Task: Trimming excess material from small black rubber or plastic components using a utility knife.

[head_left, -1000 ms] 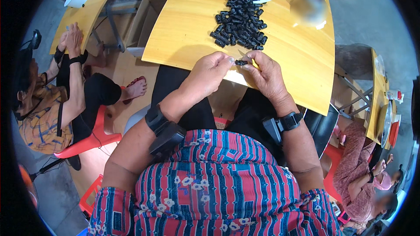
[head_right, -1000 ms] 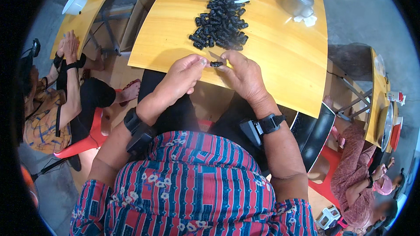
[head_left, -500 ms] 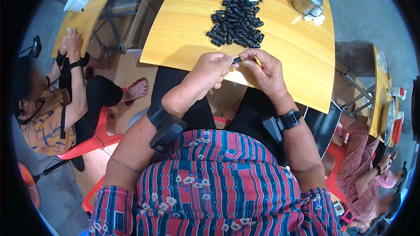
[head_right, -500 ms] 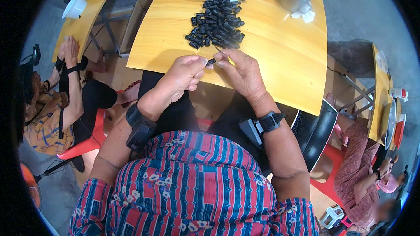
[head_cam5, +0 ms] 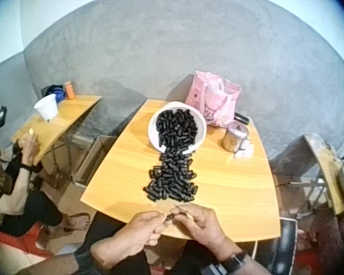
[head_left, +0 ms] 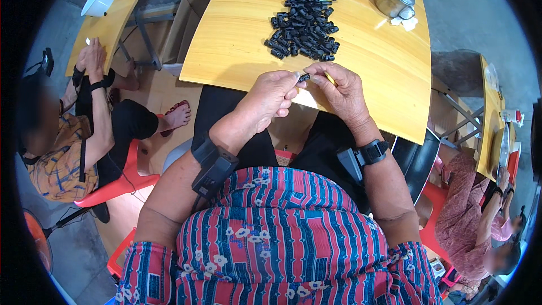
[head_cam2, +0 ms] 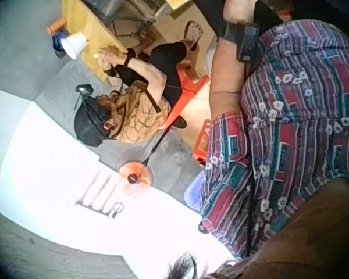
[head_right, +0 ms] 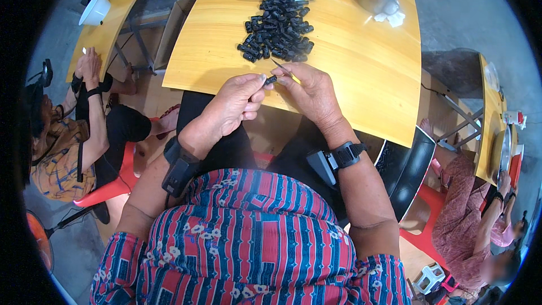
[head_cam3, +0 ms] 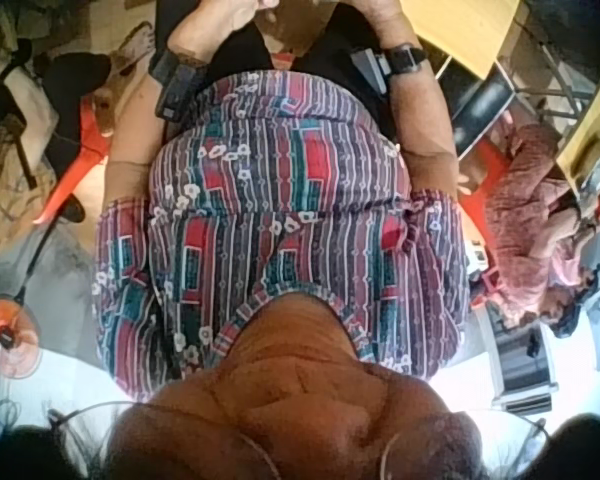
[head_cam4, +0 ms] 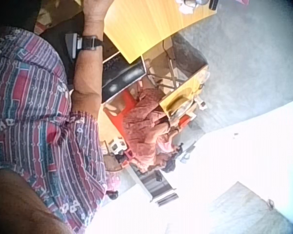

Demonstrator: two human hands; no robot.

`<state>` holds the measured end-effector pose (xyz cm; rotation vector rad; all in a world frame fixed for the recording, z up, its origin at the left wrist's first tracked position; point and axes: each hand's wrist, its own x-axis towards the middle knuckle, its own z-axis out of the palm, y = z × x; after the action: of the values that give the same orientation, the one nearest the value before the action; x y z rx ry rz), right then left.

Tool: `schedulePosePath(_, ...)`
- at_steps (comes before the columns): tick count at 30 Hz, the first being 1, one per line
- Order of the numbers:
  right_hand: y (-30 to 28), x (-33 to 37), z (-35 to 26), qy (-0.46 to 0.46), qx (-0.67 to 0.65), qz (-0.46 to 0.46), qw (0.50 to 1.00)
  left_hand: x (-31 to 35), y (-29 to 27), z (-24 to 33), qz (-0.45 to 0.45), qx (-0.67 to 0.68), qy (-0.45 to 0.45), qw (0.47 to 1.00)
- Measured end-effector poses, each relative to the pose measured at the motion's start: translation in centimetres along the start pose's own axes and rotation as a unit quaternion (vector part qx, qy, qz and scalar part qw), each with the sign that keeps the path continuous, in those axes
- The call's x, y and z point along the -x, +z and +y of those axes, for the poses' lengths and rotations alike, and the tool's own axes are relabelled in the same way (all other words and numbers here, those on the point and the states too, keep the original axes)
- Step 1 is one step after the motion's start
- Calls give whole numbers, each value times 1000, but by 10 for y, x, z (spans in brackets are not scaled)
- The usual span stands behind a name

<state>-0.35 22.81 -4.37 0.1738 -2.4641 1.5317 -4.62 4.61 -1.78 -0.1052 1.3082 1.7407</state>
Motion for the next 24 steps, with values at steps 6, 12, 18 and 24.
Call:
schedulePosePath(6, 1, 0, -2, 0, 7, 0, 1000, 3, 4, 2, 11, 6, 11, 1000)
schedulePosePath(12, 1, 0, -9, 2, 5, -5, 1000, 3, 5, -10, 74, -127, 138, 979)
schedulePosePath(18, 2, 1, -11, 9, -20, -16, 1000, -1, -4, -19, 149, -332, 371, 855)
schedulePosePath(24, -1, 2, -11, 21, -21, -24, 999, 5, 2, -16, 153, -348, 363, 851)
